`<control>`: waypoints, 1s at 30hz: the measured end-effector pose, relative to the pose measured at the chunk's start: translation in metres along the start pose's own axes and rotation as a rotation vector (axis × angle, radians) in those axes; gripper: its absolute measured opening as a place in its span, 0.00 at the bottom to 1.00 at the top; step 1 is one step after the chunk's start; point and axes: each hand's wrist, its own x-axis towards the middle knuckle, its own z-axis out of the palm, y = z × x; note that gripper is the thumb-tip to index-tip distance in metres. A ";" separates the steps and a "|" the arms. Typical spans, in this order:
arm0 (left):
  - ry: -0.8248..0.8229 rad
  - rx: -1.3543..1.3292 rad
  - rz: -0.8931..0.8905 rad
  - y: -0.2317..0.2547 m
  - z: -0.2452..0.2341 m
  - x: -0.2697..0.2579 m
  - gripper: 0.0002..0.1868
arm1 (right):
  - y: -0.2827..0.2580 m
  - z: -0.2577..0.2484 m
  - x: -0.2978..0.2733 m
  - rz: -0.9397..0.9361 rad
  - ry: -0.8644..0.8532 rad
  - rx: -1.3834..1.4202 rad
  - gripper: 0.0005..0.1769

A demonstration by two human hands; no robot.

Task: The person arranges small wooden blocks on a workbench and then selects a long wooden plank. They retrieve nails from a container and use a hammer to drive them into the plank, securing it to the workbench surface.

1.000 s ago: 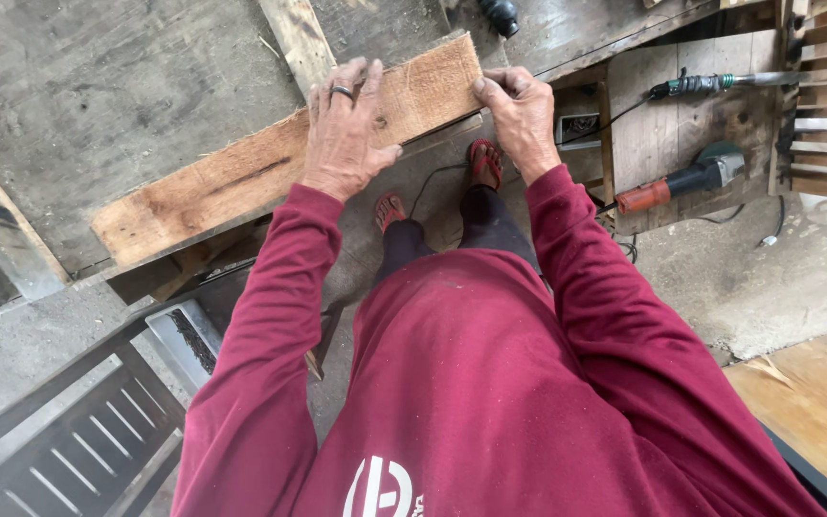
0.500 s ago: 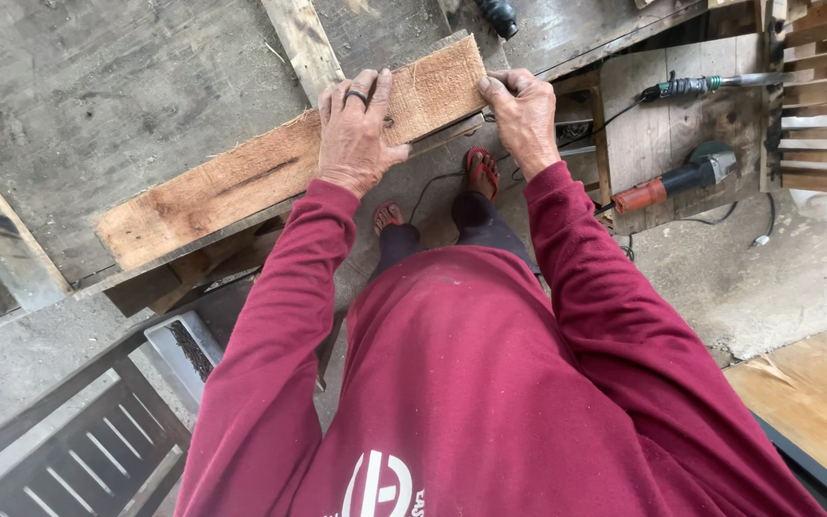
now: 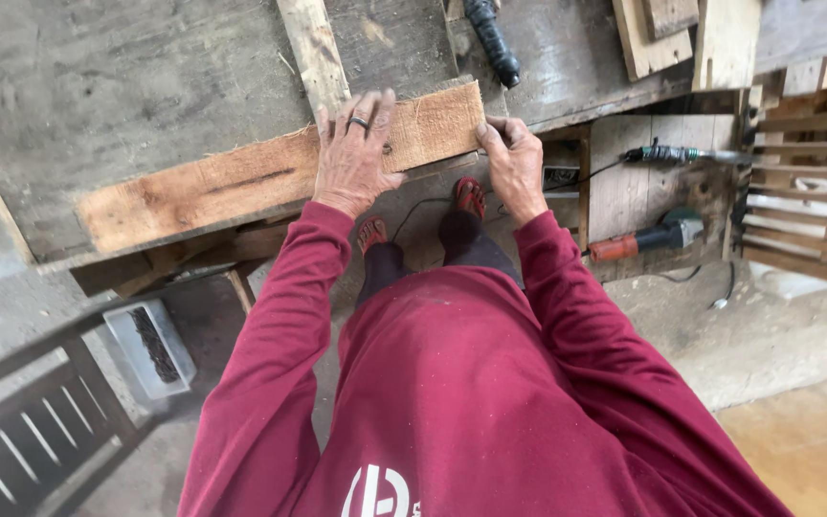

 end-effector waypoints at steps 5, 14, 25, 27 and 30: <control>0.202 -0.102 -0.211 0.019 -0.012 -0.035 0.67 | -0.045 -0.018 -0.035 -0.543 0.022 -0.334 0.19; 0.491 -1.022 -0.414 0.131 -0.065 -0.135 0.04 | -0.058 0.028 -0.073 -0.156 -1.082 -0.252 0.12; 0.663 -1.377 0.140 0.082 -0.173 -0.357 0.05 | -0.035 0.172 -0.176 -0.166 -1.336 -0.650 0.18; 0.695 -1.408 0.139 0.046 -0.174 -0.407 0.05 | -0.024 0.218 -0.211 -0.165 -1.348 -0.633 0.18; 0.758 -1.458 0.124 -0.011 -0.176 -0.487 0.06 | -0.007 0.302 -0.269 -0.174 -1.392 -0.674 0.17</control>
